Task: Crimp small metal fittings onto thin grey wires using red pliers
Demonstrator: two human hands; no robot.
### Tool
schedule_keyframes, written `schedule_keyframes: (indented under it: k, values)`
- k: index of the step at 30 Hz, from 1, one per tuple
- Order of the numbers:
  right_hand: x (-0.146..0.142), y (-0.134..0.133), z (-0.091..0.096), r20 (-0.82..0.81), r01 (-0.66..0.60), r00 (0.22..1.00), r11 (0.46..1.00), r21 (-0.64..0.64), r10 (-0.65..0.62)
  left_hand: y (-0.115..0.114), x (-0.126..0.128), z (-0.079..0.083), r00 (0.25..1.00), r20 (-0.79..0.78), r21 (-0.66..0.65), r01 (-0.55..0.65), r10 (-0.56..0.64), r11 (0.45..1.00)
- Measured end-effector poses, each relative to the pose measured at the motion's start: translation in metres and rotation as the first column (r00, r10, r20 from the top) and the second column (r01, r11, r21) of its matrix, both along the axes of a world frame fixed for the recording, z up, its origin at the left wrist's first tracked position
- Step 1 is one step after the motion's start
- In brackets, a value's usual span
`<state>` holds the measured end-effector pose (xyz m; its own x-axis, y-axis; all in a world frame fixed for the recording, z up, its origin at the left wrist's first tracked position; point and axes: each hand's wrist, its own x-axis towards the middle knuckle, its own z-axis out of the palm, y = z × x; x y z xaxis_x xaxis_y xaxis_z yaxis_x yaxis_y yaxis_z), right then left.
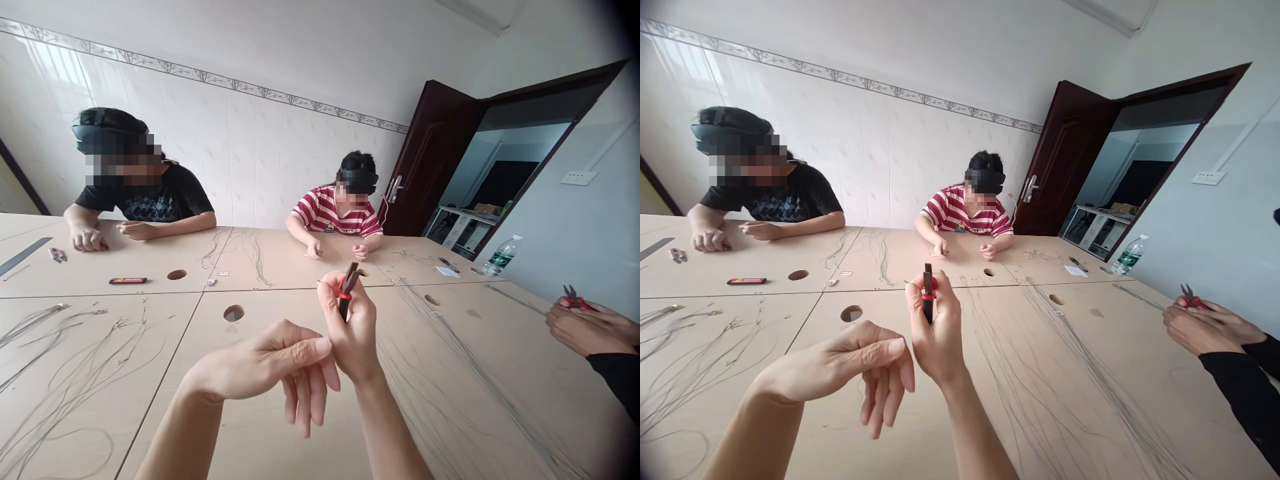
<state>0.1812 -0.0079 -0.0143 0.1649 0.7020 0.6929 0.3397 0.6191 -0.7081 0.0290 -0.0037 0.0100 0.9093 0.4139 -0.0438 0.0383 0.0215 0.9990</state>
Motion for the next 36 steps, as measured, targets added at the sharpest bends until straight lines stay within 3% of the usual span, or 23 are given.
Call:
schedule_keyframes:
  k: [6,11,16,20,25,29,32,36]
  values:
    - [-0.004,-0.001,0.0,-0.008,0.001,1.0,1.0,-0.025,-0.001,0.002,0.002,-0.006,0.978,0.133,-0.183,0.184,-0.161,0.966]
    - [-0.006,-0.004,0.003,-0.025,0.028,0.999,0.998,-0.052,-0.03,0.009,0.011,-0.012,0.971,0.163,-0.204,0.208,-0.177,0.957]
    - [-0.009,-0.004,0.002,-0.018,0.016,1.0,0.999,-0.039,-0.016,0.0,0.027,-0.019,0.928,0.199,-0.265,0.36,-0.314,0.895]
    - [-0.012,-0.005,0.003,-0.057,-0.016,0.998,0.998,-0.065,0.012,-0.008,0.034,-0.024,0.933,0.278,-0.316,0.313,-0.228,0.896]
    - [-0.011,-0.003,0.002,-0.059,-0.014,0.998,0.998,-0.062,0.011,-0.009,0.031,-0.016,0.929,0.274,-0.276,0.325,-0.25,0.905]
    - [-0.009,0.0,-0.001,-0.043,-0.018,0.999,0.998,-0.067,0.016,-0.011,0.019,-0.011,0.942,0.334,-0.217,0.122,-0.044,0.969]
    - [-0.01,0.002,-0.004,-0.064,-0.036,0.997,0.998,-0.054,0.032,-0.012,0.003,-0.011,0.908,0.415,-0.201,0.028,0.059,0.979]
    - [-0.011,0.004,-0.006,-0.092,-0.097,0.992,0.994,-0.046,0.092,-0.011,-0.017,-0.006,0.804,0.594,-0.182,0.099,0.029,0.978]
